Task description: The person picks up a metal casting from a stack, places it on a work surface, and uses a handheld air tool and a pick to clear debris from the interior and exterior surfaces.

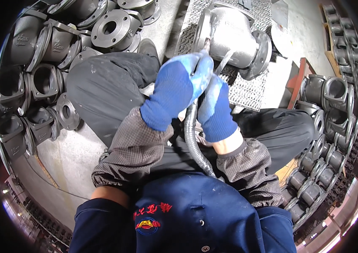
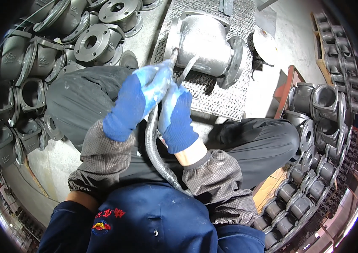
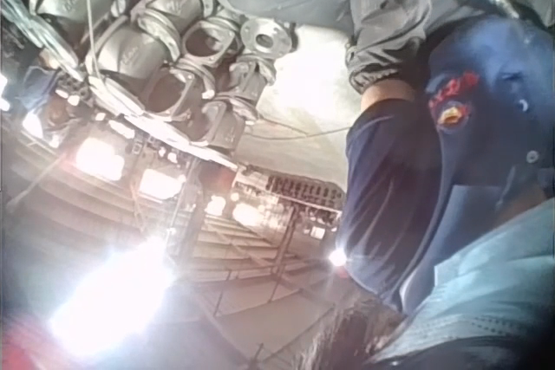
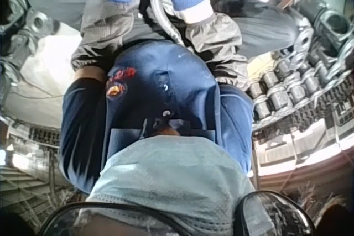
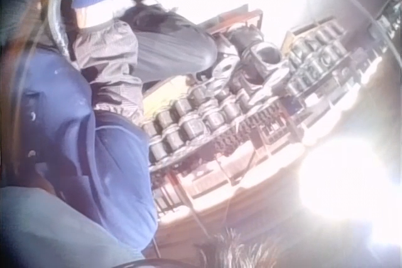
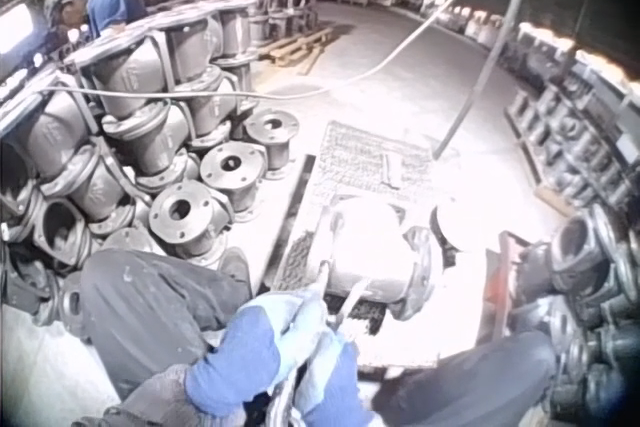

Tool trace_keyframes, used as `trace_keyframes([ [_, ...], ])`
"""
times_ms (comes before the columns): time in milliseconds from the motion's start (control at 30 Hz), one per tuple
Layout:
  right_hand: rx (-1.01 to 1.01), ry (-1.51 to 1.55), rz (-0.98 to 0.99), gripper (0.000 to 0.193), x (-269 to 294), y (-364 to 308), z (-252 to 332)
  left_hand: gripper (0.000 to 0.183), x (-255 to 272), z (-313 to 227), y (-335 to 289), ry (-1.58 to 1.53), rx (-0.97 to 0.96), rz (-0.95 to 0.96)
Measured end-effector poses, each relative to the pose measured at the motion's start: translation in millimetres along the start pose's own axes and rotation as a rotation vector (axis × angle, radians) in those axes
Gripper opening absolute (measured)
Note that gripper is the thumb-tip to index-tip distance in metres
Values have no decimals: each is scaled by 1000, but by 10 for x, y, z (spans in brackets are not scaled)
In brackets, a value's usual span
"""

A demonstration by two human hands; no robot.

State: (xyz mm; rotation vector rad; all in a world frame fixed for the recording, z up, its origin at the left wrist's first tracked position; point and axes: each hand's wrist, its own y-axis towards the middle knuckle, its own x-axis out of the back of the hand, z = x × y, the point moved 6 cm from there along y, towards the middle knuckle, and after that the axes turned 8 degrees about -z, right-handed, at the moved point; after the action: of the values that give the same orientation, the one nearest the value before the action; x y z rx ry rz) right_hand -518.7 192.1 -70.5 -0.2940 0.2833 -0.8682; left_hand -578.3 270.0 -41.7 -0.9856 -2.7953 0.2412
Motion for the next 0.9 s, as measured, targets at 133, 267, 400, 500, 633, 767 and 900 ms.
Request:
trace_keyframes([
  [133, -79, 19, 13, 33, -26, -35, 87, 36, 30, -92, 2, 122, 40, -25],
  [267, -4, -204, 111, 31, -28, -19, 173, 36, 13, -200, 7, 217, -27, 4],
  [400, 203, -191, 100, 37, -27, -67, 256, 37, -1, -221, -10, 265, -23, 28],
  [500, 232, -264, 65, 28, 10, -19, 192, 37, 8, -222, 11, 265, -76, -19],
  [633, 497, -581, 97, 20, 35, 59, 215, 38, -44, -214, 31, 243, -76, -59],
  [767, 309, -298, 86, 21, 13, 54, 294, 37, -11, -242, 41, 304, -112, -74],
  [900, 503, -547, 106, 27, 9, 169, 468, 38, -47, -247, 186, 249, -63, -55],
])
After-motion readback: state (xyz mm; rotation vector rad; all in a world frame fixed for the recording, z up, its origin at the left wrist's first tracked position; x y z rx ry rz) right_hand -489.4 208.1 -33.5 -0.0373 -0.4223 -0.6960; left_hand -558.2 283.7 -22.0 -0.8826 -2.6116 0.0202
